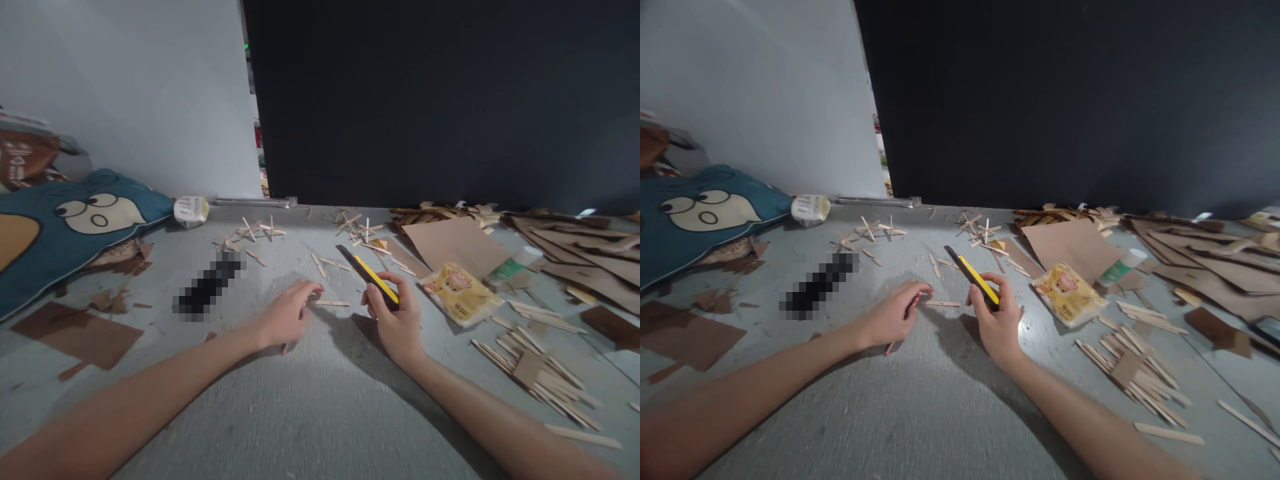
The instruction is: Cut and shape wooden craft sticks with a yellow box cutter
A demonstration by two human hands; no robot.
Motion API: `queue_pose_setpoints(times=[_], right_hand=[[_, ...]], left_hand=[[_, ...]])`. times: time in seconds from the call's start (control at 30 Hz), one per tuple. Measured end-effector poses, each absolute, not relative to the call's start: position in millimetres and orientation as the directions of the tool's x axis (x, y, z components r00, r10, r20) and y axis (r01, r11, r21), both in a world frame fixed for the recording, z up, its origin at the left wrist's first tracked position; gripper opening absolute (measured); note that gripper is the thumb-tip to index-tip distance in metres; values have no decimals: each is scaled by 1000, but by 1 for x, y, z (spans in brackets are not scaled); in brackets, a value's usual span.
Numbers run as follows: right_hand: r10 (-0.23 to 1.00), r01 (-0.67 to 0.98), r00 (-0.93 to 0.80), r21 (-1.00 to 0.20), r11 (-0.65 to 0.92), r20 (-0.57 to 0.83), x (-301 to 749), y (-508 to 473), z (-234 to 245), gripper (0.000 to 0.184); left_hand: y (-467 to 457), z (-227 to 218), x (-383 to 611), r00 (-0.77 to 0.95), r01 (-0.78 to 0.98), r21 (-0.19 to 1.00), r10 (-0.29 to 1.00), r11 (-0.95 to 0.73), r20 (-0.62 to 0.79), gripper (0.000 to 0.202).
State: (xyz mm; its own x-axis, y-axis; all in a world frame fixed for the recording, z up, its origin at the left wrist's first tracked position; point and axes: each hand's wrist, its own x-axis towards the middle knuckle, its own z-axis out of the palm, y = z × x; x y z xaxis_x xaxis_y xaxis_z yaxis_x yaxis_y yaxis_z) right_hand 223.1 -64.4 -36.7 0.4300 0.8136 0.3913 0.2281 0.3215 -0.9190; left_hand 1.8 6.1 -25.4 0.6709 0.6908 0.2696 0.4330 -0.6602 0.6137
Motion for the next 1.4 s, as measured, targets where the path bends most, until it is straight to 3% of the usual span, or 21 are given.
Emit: queue_pose_setpoints(times=[0.17,0.43,0.6,0.7,0.87,1.07,1.27,1.4], right_hand=[[809,214,438,-919,330,392,223,-64,-37,32],[815,198,439,-926,322,377,224,-63,-36,32],[818,201,438,-927,316,374,224,-63,-34,31],[818,199,442,-929,311,368,224,-64,-34,31],[823,158,449,-937,311,349,223,-63,-34,35],[831,50,469,-948,314,300,223,-63,-31,38],[812,52,499,-945,322,304,226,-62,-31,38],[789,46,538,-945,323,296,230,-57,-30,38]], left_hand=[[18,-35,-1,526,536,567,772,-626,356,52],[14,-32,4,672,471,425,627,-773,394,29],[12,-26,3,676,444,503,646,-742,355,28],[11,-25,4,668,447,491,644,-748,373,25],[11,-24,4,745,429,445,586,-786,319,24],[7,-18,3,805,318,499,507,-806,306,22],[4,-10,3,772,283,618,557,-733,306,33],[8,-9,1,790,319,641,570,-698,227,47]])
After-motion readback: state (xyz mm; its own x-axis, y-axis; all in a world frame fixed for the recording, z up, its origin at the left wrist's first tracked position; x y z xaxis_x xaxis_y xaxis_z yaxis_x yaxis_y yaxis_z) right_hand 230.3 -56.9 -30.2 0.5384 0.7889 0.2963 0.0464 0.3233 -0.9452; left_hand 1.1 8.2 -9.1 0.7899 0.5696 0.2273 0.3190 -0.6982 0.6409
